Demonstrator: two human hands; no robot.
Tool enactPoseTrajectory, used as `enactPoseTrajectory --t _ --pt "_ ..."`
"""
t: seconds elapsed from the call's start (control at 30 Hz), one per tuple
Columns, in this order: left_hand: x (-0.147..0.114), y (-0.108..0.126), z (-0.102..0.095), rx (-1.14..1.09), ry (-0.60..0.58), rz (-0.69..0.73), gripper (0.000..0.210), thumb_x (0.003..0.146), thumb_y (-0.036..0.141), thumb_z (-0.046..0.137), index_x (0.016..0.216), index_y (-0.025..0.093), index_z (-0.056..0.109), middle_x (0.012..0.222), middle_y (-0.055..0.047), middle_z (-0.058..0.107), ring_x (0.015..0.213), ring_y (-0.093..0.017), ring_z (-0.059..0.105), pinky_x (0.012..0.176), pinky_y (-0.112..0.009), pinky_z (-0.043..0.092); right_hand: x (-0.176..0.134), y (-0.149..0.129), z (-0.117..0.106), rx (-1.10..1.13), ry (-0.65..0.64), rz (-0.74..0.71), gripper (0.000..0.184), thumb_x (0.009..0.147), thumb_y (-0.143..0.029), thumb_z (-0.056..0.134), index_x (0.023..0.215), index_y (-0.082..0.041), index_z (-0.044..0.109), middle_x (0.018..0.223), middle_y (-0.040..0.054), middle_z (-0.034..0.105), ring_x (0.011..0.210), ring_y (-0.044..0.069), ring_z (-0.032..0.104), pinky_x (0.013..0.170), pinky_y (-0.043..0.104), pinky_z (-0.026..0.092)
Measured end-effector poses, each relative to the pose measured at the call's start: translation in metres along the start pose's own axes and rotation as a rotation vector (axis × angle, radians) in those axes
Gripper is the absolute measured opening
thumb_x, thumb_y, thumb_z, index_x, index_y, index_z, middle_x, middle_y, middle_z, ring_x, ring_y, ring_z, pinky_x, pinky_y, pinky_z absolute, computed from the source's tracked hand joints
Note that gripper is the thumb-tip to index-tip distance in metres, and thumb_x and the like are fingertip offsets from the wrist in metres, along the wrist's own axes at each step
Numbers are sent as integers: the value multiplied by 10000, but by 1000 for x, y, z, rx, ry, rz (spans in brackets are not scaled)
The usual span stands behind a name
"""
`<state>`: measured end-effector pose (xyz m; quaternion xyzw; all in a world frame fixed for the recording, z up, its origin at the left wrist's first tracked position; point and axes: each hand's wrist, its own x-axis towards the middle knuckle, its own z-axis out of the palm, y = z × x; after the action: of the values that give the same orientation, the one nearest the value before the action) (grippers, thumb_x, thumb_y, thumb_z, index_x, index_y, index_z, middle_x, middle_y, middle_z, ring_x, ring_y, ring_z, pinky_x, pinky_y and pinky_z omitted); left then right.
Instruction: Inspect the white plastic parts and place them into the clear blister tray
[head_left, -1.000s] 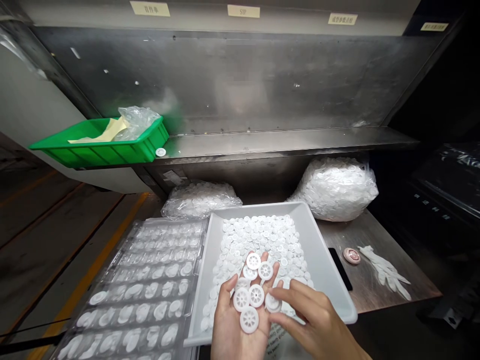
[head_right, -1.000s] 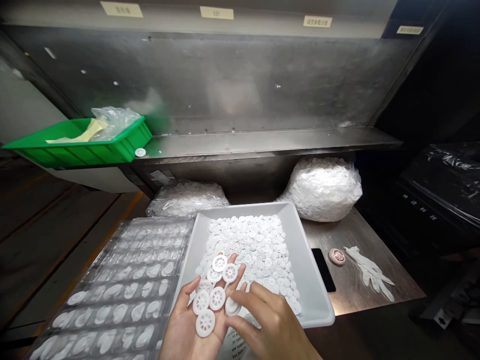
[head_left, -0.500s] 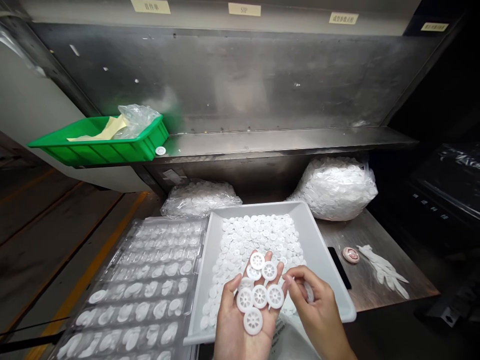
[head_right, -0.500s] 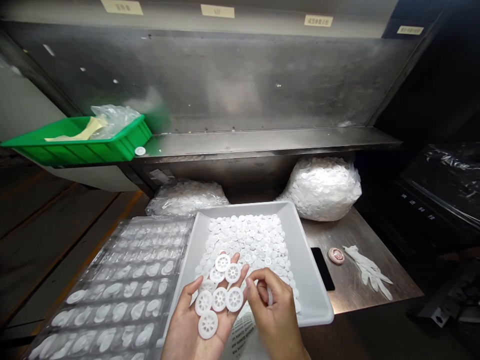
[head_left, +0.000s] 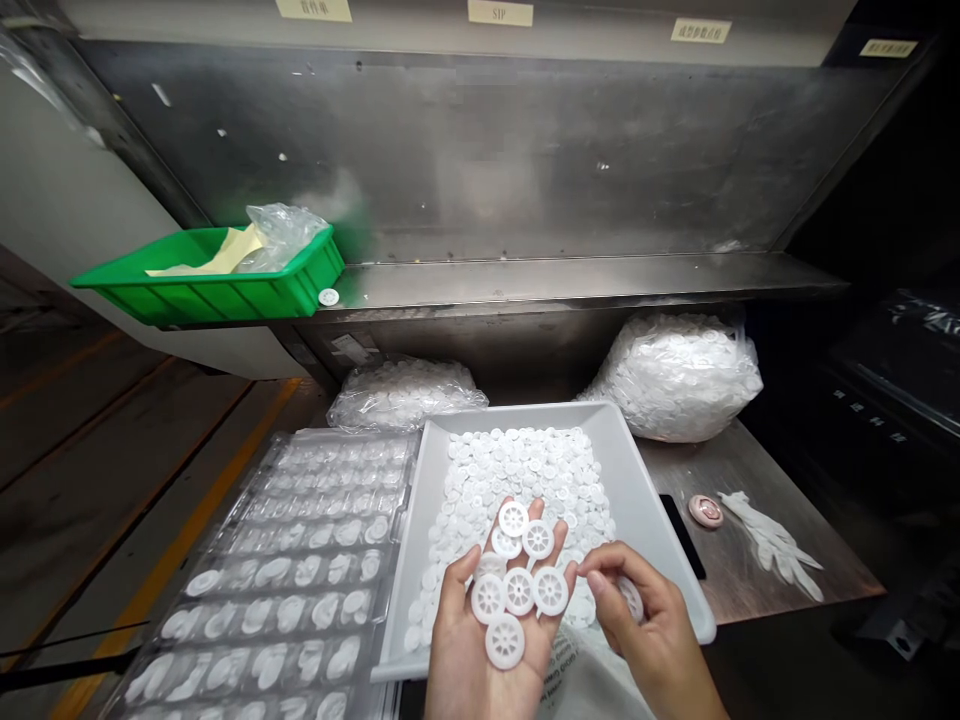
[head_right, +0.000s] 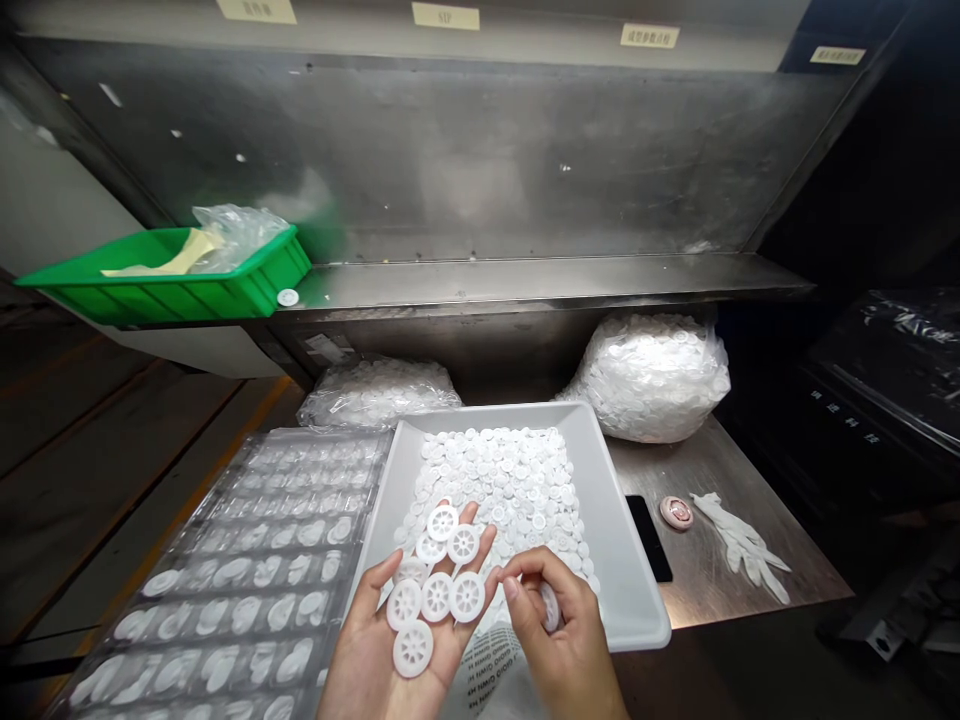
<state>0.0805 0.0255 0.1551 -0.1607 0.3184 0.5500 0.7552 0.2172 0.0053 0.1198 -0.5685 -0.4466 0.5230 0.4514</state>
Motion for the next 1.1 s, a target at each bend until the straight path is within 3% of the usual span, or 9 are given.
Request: enactPoseTrajectory --t 0.2,0.37,0.43,0.53,0.63,0.83,1.1 --pt "-2 -1 0 10 14 2 615 820 319 422 1400 168 284 1301 -162 537 1227 -372 432 1031 -567 302 -2 -3 1 -81 -1 -119 183 793 -385 576 830 -209 612 573 -65 308 509 104 310 519 247 294" --pt "-1 -2 3 59 -1 40 582 831 300 419 1379 126 328 1283 -182 547 1185 -358 485 1008 -512 361 -5 0 4 -84 -75 -183 189 756 -287 623 931 -244 564 588 -87 282 438 75 259 448 230 262" --pt "-1 -3 4 72 14 39 530 843 305 400 1339 118 403 1260 -169 570 1173 -347 501 1018 -513 352 -6 -1 4 -202 -75 -351 229 766 -231 618 984 -252 548 585 -84 298 441 84 283 437 229 270" --pt "-1 -4 4 83 -18 45 451 862 316 374 1228 114 543 1238 -156 589 1151 -334 527 1026 -526 342 -4 -4 4 -469 -86 -703 264 793 -127 587 1034 -226 550 635 -32 449 506 107 441 455 223 350" --pt "1 -6 4 103 -61 40 443 881 336 339 1125 102 626 1236 -159 587 1133 -338 539 1027 -542 337 0 -7 5 -662 -118 -880 217 814 -97 564 1016 -172 584 647 17 518 537 132 528 447 230 380" --pt "1 -7 -1 103 -85 47 403 890 339 364 1147 160 617 1256 -129 580 1162 -312 520 1044 -490 331 4 -5 1 -702 -88 -854 213 832 -92 545 1034 -149 583 636 19 499 543 137 534 453 237 403" --pt "3 -7 -3 49 -58 18 493 883 352 374 1334 159 418 1306 -152 532 1219 -314 459 1061 -485 305 0 -5 -4 -666 -111 -785 195 839 -89 524 1005 -169 589 652 18 492 542 136 525 452 240 408"
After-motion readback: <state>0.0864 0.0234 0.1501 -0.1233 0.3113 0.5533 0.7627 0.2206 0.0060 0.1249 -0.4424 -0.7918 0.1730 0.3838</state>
